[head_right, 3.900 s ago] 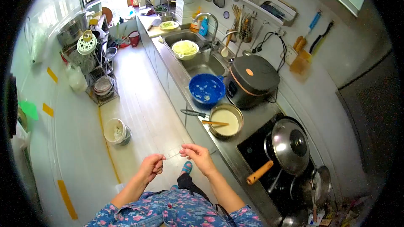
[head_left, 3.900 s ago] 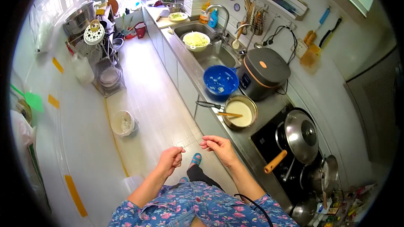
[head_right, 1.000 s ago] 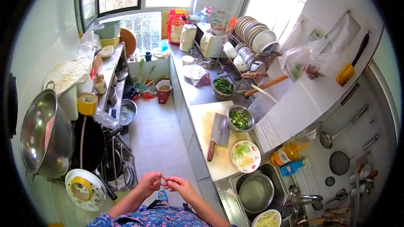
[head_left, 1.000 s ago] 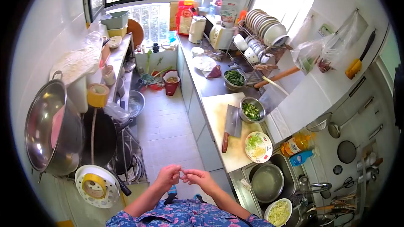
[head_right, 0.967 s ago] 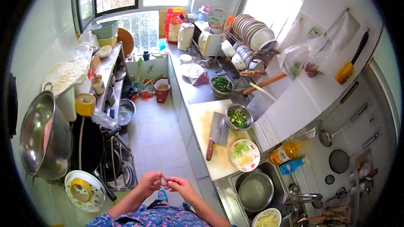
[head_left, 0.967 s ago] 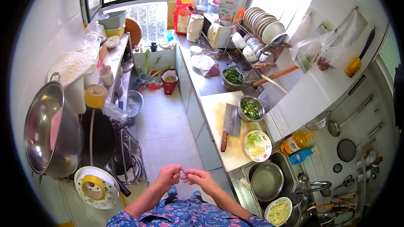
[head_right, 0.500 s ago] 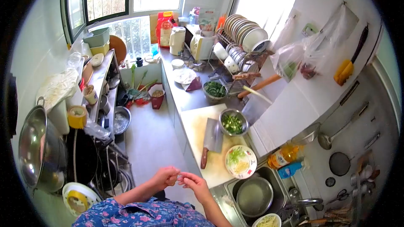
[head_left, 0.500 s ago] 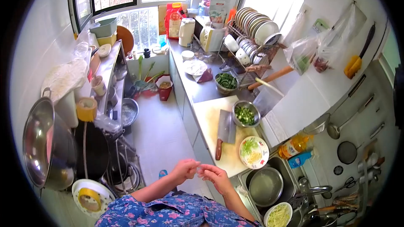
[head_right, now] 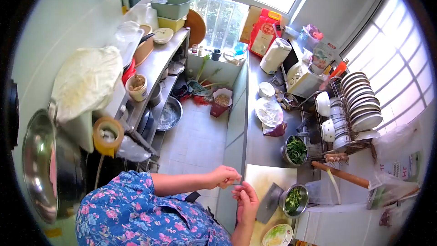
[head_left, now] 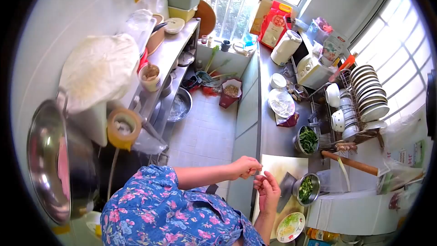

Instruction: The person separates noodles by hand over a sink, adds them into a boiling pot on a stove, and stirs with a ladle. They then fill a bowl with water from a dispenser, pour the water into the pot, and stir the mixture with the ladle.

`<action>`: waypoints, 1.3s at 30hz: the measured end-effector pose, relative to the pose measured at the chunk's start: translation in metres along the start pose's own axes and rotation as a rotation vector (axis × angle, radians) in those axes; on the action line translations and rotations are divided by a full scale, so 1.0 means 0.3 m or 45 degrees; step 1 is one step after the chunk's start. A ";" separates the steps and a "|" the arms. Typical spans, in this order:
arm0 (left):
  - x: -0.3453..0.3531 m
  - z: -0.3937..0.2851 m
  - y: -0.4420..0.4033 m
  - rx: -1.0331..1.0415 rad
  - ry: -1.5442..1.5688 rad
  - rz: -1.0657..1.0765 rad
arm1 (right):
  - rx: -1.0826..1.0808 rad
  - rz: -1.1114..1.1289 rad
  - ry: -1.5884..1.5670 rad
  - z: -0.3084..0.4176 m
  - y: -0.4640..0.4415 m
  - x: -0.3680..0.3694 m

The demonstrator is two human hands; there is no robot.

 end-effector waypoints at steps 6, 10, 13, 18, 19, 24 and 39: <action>-0.067 -0.113 -0.204 -0.127 -0.072 0.027 | -0.136 -0.138 0.161 0.186 -0.238 -0.090; -0.062 -0.171 -0.356 -0.185 -0.062 0.141 | -0.327 -0.187 0.240 0.399 -0.404 -0.191; -0.019 -0.278 -0.437 -0.176 -0.144 0.162 | -0.474 -0.258 0.320 0.564 -0.522 -0.254; 0.019 -0.313 -0.612 -0.288 -0.095 0.188 | -0.607 -0.385 0.426 0.816 -0.738 -0.361; 0.024 -0.296 -0.655 -0.349 -0.079 0.208 | -0.634 -0.386 0.445 0.870 -0.783 -0.371; 0.053 -0.322 -0.866 -0.478 -0.166 0.350 | -0.771 -0.657 0.853 1.051 -1.059 -0.486; -0.003 -0.641 -1.299 -0.692 -0.223 0.499 | -0.435 -0.990 1.491 1.202 -1.618 -0.721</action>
Point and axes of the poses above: each hand's wrist, its own y-axis away from the middle knuckle, its own x-axis out of the palm, z = x × y, the point moved 10 cm from there along -y, towards the middle knuckle, and after that the axes turned 4 degrees about -y, right-handed, at the moved point
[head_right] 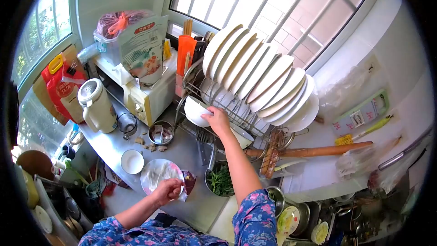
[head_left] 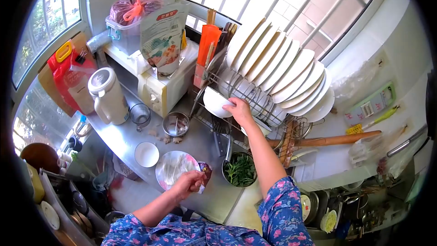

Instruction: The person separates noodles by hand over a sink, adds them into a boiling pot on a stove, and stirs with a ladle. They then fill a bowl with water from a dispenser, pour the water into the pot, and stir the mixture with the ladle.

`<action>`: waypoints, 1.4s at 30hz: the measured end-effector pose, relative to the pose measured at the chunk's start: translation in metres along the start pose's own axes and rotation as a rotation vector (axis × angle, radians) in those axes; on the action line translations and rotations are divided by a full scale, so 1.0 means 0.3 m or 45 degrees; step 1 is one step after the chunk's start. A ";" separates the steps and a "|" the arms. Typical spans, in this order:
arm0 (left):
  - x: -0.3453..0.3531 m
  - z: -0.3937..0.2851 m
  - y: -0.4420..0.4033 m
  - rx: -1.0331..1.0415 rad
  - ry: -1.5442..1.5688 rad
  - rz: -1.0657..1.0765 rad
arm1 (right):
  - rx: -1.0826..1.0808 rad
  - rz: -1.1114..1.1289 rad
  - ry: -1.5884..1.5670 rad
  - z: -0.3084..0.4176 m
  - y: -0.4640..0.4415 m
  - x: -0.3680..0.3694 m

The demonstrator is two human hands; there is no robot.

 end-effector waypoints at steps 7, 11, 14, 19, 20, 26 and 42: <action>0.005 -0.239 -0.072 0.223 -0.027 0.047 | -0.293 -0.227 -0.070 0.166 0.198 -0.072; 0.136 -0.411 -0.043 0.380 0.103 0.213 | -0.659 -0.201 0.137 0.351 0.442 -0.094; 0.261 -0.441 0.012 0.462 0.108 0.433 | -0.695 -0.103 0.250 0.396 0.612 -0.112; 0.392 -0.151 0.012 0.265 -0.290 0.277 | -0.603 -0.238 0.146 0.523 0.967 -0.449; 0.469 -0.104 0.038 0.263 -0.345 0.310 | -0.630 -0.257 -0.056 0.560 1.059 -0.561; 0.896 0.398 0.098 0.035 -0.275 0.460 | -0.860 -0.641 -0.885 0.649 1.754 -1.036; 1.604 1.532 0.221 -0.578 -0.538 0.862 | -1.164 -1.446 -0.580 0.531 2.831 -1.425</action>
Point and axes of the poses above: each hand's wrist, its own y-axis away from the middle knuckle, its own x-axis out of the palm, z = x × y, the point moved 10 cm from there along -y, towards the middle knuckle, and after that the axes turned 4 degrees about -y, right-handed, at the moved point
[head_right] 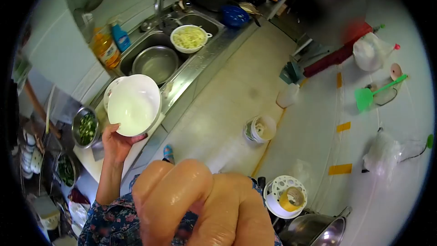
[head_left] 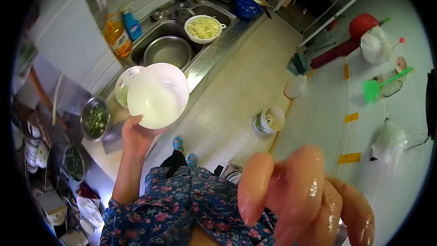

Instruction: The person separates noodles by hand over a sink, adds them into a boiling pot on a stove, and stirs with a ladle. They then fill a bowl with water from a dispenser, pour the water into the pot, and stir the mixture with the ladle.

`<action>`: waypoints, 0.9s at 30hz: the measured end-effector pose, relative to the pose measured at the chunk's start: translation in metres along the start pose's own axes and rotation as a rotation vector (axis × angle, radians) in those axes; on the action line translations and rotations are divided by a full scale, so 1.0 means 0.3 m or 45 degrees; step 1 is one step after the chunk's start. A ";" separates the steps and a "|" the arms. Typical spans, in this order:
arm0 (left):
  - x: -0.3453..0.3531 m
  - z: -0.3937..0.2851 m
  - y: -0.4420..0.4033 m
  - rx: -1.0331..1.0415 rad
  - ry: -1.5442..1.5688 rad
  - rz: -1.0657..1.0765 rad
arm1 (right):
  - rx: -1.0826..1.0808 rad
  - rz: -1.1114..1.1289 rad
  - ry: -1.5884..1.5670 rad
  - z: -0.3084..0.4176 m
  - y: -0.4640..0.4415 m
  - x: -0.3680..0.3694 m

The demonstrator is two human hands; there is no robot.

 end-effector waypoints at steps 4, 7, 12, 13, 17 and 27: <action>0.048 0.069 -0.197 -0.110 0.052 -0.035 | -0.072 -0.038 0.117 -0.004 -0.040 -0.142; 0.022 0.141 -0.387 -0.188 0.266 -0.077 | -0.063 0.000 0.202 -0.042 -0.097 -0.250; 0.049 0.208 -0.708 -0.314 1.203 0.177 | -0.021 0.195 0.064 -0.106 -0.228 -0.459; 0.081 0.197 -0.755 -0.325 1.299 0.248 | 0.012 0.167 0.111 -0.108 -0.241 -0.508; 0.231 0.186 -0.900 -0.346 1.392 0.336 | 0.121 0.065 0.236 -0.085 -0.285 -0.726; 0.756 0.555 -1.376 -0.333 0.000 0.048 | 0.003 -0.005 0.320 0.244 -0.436 -1.398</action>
Point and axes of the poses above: each hand's wrist, its own y-axis away from the middle knuckle, its own x-axis out of the palm, z = x × y, the point moved 10 cm from there along -y, towards the middle knuckle, and after that the axes turned 4 degrees about -y, right-handed, at the moved point
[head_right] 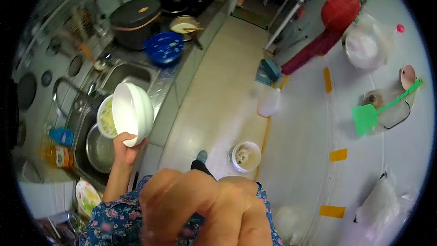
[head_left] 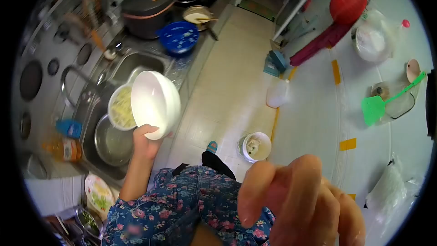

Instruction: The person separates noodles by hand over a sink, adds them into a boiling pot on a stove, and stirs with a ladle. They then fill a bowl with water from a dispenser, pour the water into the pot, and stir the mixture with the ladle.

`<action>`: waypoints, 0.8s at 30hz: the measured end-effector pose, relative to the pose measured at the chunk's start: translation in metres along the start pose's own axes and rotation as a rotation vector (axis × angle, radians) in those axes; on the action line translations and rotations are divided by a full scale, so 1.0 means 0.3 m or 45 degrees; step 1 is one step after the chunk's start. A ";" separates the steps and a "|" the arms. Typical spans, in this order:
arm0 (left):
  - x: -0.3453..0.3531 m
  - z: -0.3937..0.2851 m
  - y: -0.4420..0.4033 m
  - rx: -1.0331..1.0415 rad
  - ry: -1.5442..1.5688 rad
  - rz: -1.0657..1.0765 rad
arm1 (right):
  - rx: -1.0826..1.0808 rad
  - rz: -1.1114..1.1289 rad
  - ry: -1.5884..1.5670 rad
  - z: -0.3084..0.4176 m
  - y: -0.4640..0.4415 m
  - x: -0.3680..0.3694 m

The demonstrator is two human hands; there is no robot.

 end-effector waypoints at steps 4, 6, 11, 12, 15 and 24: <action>0.375 0.097 -0.283 0.023 -0.143 0.202 | -0.021 -0.012 0.104 0.089 -0.109 -0.319; 0.521 0.145 -0.380 0.033 -0.183 0.215 | -0.017 -0.019 0.116 0.114 -0.160 -0.465; 0.732 0.207 -0.723 -0.007 -0.238 0.233 | 0.038 -0.031 0.162 0.046 -0.265 -0.861; 0.770 0.209 -0.796 0.011 -0.255 0.234 | 0.048 -0.030 0.171 0.028 -0.280 -0.940; 0.897 0.236 -1.029 -0.044 -0.299 0.262 | 0.076 -0.014 0.194 -0.029 -0.331 -1.170; 1.372 0.364 -1.699 -0.293 -0.303 0.362 | 0.158 -0.017 0.338 -0.087 -0.612 -1.890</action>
Point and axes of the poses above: each hand's wrist, its own y-axis away from the middle knuckle, its own x-axis out of the palm, z = x × y, the point moved 10 cm from there along -y, towards the middle knuckle, and after that the axes turned 4 degrees about -y, right-handed, at the moved point
